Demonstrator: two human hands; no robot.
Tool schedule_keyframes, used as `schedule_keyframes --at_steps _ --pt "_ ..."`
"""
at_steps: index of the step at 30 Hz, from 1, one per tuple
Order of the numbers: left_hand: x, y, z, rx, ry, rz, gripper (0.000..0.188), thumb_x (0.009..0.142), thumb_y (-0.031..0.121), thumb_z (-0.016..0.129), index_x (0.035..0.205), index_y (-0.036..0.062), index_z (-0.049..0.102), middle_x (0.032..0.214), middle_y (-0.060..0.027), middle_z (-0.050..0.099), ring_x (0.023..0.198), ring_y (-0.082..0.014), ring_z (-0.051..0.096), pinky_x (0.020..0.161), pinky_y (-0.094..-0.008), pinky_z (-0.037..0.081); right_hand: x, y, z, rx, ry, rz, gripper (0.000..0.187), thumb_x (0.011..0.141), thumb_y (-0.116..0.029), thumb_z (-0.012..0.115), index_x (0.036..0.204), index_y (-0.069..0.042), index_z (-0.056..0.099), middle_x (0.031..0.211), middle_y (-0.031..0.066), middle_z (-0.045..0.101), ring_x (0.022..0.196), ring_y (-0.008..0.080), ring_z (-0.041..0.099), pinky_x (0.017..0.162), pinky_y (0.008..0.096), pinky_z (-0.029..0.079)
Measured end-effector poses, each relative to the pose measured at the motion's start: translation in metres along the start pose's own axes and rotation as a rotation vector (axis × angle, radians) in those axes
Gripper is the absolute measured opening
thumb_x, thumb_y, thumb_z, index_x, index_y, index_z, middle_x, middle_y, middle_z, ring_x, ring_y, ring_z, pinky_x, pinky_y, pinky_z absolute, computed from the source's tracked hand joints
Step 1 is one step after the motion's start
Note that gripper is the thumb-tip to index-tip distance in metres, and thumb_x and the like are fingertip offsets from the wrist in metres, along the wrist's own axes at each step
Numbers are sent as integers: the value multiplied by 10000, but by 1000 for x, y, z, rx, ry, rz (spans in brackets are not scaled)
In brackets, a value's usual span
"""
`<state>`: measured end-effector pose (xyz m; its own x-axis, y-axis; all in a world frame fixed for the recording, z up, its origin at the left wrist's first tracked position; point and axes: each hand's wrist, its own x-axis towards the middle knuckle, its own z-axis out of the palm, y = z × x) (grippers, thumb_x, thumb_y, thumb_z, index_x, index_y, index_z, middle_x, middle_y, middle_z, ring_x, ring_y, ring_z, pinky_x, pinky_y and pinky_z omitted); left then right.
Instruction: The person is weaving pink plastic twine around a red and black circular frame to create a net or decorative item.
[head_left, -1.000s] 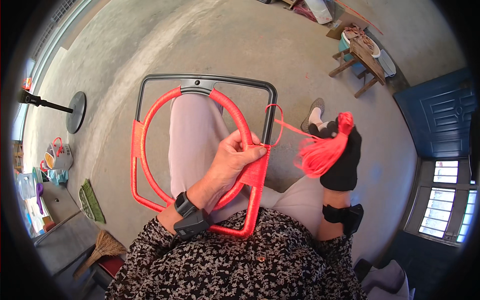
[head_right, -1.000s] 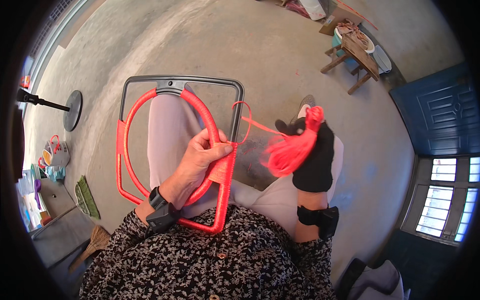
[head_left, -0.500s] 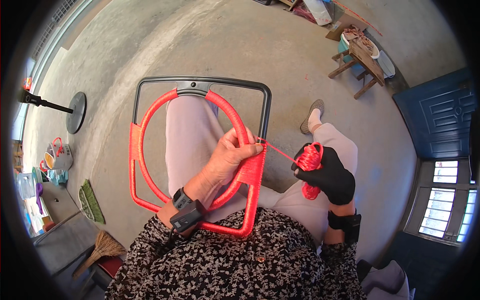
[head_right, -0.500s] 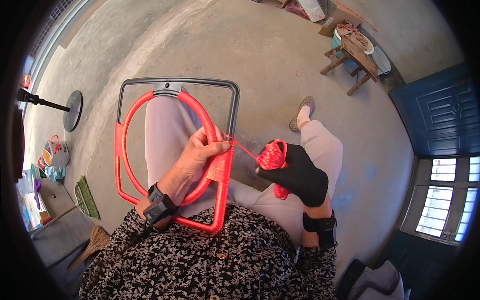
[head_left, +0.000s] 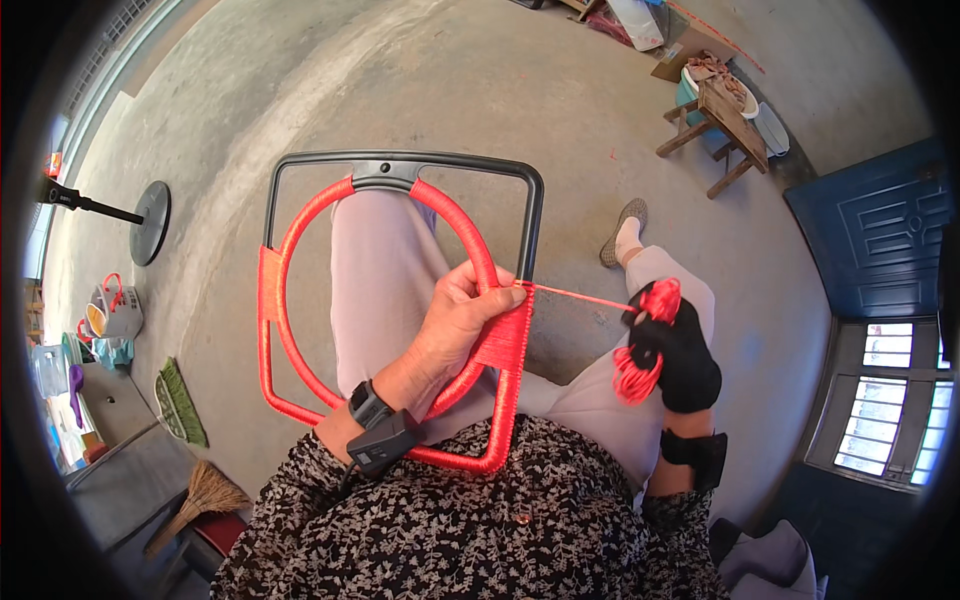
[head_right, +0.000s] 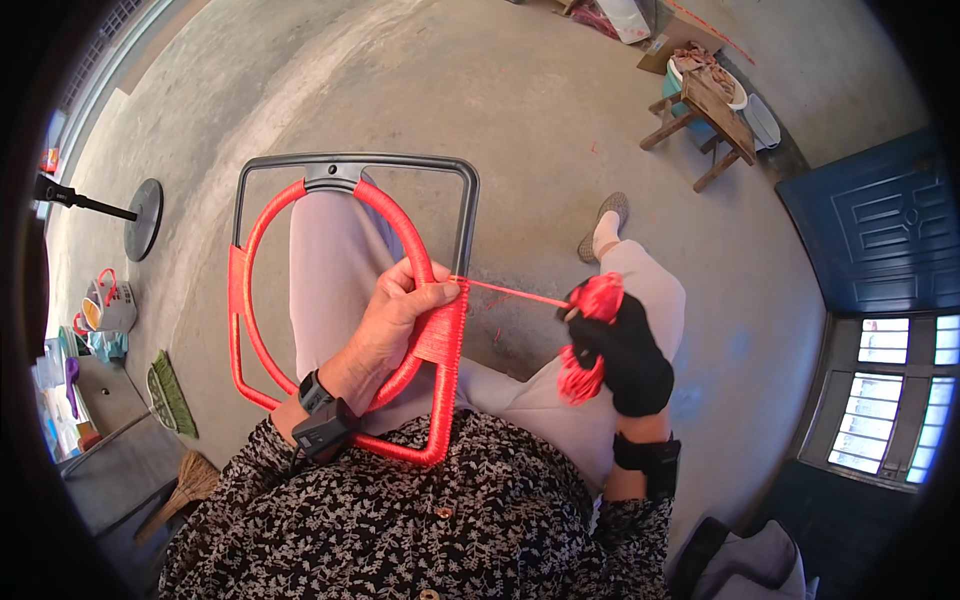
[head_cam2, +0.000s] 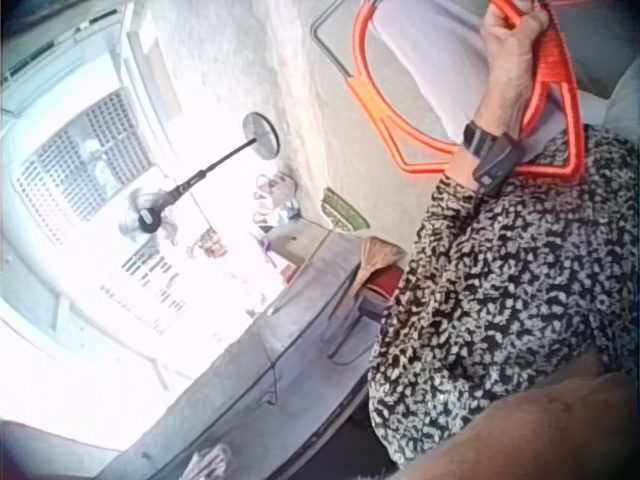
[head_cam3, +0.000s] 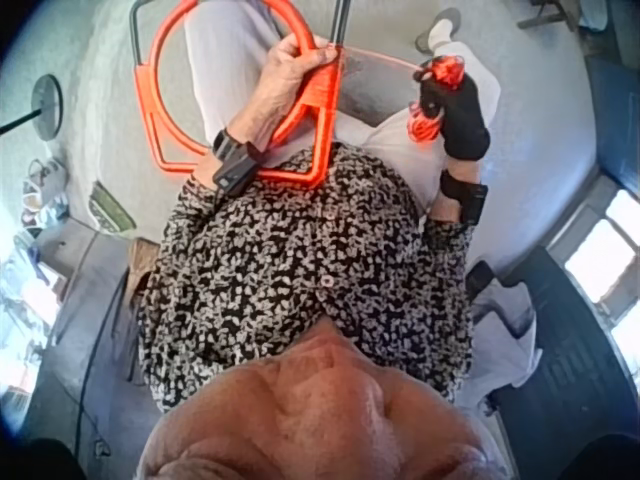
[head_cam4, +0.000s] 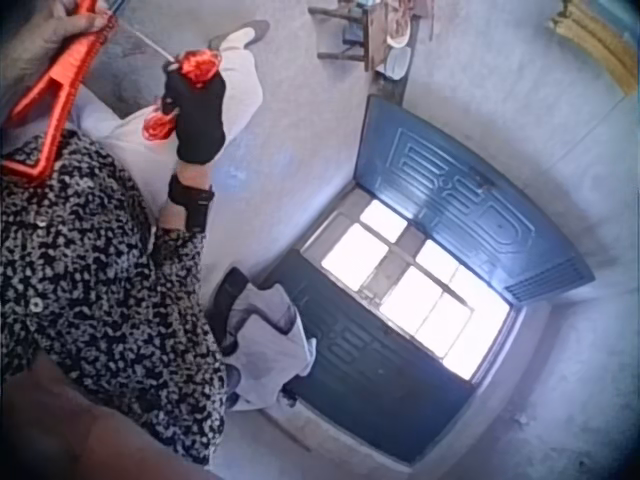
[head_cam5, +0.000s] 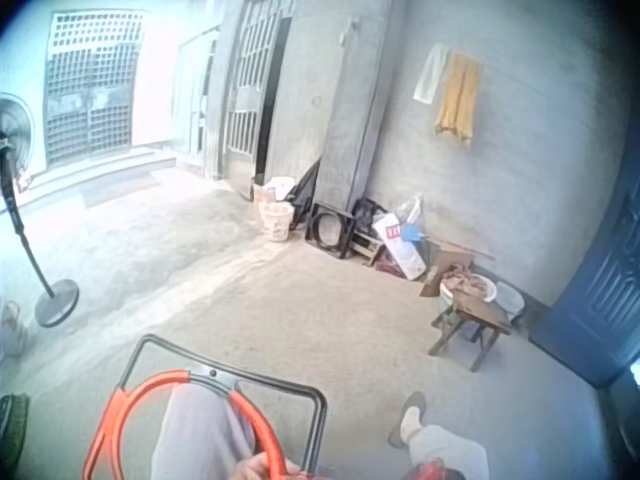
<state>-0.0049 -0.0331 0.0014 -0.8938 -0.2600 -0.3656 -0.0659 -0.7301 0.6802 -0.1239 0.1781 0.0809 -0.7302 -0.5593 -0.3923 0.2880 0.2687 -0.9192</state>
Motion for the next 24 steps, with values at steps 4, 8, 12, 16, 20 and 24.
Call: schedule_keyframes --at_steps 4,8,12,16,20,24 --pt "-4 4 11 -25 -29 3 122 848 99 656 900 64 551 790 -57 640 707 -156 664 600 -276 551 16 37 -27 2 56 22 114 810 -116 604 875 -23 589 671 19 543 536 75 500 501 231 394" --pt "-3 7 9 -97 -41 -33 119 866 134 640 879 70 542 756 -57 632 690 -177 675 556 -277 550 24 54 -28 -228 -44 -56 171 886 -205 543 886 -43 599 745 49 581 554 103 521 536 240 412" --pt "-3 6 10 -75 -21 -43 113 874 141 623 864 71 535 735 -60 627 666 -180 674 523 -272 547 45 106 -106 729 173 -332 266 936 -376 534 933 -113 571 792 6 591 663 115 528 617 267 431" --pt "0 7 13 -77 -29 -67 101 873 132 618 883 66 543 737 -53 624 659 -157 658 549 -263 540 26 122 -228 878 554 -439 390 959 -448 420 1029 -86 548 895 93 590 823 210 553 803 426 461" --pt "0 4 3 -61 1 -35 160 864 147 627 969 52 552 778 -48 625 671 -134 631 590 -261 529 16 57 -129 460 414 -277 439 984 -394 379 1228 -53 508 1039 166 620 922 233 584 832 355 487" --pt "3 4 8 104 95 -41 368 842 192 653 1130 23 500 886 -64 607 756 -137 615 635 -270 521 14 56 -46 25 -229 33 285 969 -154 440 1161 21 557 1097 93 617 999 185 593 897 305 469"
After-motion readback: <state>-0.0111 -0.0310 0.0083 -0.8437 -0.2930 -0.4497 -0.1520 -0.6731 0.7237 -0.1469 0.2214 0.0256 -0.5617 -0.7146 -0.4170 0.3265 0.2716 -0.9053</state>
